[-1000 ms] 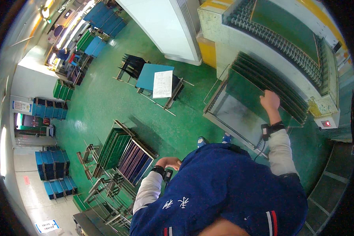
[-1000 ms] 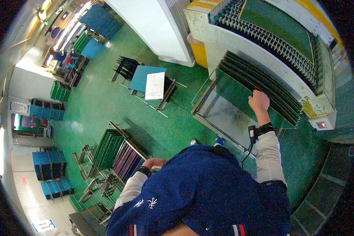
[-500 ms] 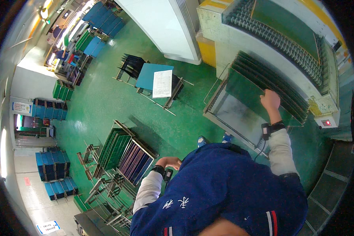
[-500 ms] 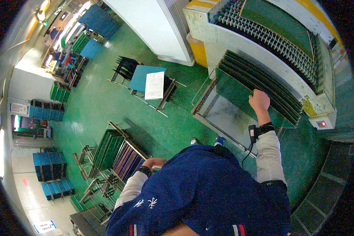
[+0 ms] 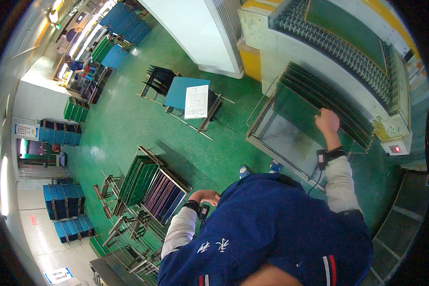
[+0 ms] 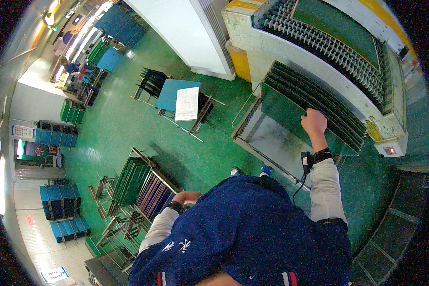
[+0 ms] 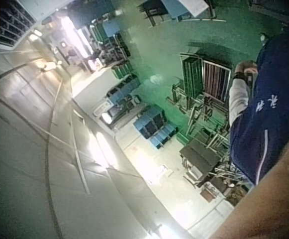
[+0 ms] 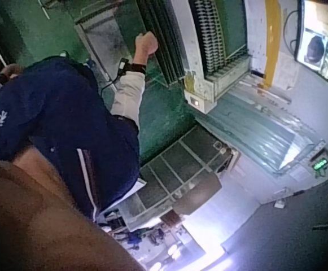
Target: Insert sheets of material into a processing machine and then organize them on a rack.
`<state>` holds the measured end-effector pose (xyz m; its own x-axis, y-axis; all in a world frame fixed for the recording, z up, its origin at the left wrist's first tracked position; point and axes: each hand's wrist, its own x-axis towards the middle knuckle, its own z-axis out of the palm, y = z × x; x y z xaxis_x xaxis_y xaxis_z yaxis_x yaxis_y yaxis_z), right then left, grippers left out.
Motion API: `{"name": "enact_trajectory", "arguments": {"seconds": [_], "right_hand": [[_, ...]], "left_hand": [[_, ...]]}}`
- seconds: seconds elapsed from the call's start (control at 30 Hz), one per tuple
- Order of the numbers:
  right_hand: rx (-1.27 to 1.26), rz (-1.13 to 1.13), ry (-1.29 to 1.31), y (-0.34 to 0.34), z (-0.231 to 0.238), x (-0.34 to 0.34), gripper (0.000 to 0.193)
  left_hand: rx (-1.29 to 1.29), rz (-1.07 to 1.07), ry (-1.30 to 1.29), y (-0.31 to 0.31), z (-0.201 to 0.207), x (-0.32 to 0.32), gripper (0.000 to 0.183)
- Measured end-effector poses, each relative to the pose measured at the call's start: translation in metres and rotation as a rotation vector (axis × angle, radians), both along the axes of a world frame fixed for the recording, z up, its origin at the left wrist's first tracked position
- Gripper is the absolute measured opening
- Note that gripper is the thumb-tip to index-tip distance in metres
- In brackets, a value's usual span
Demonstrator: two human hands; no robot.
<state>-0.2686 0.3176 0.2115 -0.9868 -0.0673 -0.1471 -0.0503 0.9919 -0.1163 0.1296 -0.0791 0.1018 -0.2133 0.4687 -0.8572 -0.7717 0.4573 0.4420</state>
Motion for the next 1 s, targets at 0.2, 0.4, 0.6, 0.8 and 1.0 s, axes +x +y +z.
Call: {"name": "enact_trajectory", "arguments": {"seconds": [0.2,0.4,0.6,0.8,1.0], "right_hand": [[0.020,0.027,0.023,0.001,-0.002,-0.001,0.028],[0.021,0.019,0.018,0.002,-0.006,-0.004,0.028],[0.020,0.011,-0.007,0.002,-0.005,-0.003,0.032],[0.021,0.017,-0.002,0.002,-0.005,-0.003,0.031],[0.002,0.013,0.016,0.004,-0.007,-0.002,0.032]], "left_hand": [[0.011,0.012,-0.010,0.001,-0.002,0.001,0.055],[-0.033,-0.050,0.016,0.005,0.010,-0.006,0.053],[-0.018,-0.003,0.019,0.004,0.005,-0.002,0.053],[-0.003,0.024,0.001,0.006,0.009,-0.002,0.052],[0.023,0.070,0.045,0.008,0.013,0.000,0.041]]}}
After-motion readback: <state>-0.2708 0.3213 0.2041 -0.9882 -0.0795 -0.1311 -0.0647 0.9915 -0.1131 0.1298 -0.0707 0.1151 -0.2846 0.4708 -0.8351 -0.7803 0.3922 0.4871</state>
